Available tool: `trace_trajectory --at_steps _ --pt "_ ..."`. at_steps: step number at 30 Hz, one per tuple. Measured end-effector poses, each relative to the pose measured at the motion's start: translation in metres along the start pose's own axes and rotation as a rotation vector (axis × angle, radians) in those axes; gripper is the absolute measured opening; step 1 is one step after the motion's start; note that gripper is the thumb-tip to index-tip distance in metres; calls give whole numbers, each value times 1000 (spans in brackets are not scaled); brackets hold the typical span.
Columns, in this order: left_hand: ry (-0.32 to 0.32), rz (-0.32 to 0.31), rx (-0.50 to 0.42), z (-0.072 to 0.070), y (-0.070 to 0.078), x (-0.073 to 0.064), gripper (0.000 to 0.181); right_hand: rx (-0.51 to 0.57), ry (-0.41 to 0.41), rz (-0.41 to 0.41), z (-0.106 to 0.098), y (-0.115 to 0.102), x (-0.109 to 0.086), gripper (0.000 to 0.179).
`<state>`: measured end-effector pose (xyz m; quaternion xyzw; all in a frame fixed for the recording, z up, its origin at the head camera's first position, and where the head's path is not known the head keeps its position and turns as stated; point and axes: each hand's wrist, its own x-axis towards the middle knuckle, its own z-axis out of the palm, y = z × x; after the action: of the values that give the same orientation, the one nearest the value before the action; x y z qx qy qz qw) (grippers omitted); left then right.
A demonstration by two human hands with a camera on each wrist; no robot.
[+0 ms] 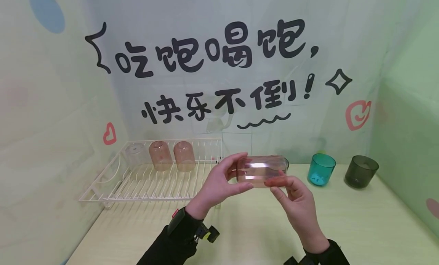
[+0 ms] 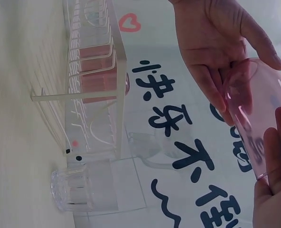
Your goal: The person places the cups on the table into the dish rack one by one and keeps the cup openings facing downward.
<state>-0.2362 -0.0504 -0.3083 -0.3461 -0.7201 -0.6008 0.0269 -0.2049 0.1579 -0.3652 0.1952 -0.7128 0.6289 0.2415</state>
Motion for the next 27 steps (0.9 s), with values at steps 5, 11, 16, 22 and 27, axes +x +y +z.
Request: trace_trajectory --at_steps 5,11,16,22,27 --pt "27 -10 24 1 -15 1 65 -24 -8 18 -1 -2 -1 22" --pt "38 -16 39 1 -25 3 65 1 -4 -14 1 -3 -2 27" --pt "39 -25 44 1 -26 4 65 -6 -45 -50 1 -2 -2 34" --pt "42 -5 60 -1 -27 3 63 -14 -89 -78 -2 2 -1 39" --pt "44 -18 75 -1 -27 3 63 -37 -91 -75 -3 3 -1 43"
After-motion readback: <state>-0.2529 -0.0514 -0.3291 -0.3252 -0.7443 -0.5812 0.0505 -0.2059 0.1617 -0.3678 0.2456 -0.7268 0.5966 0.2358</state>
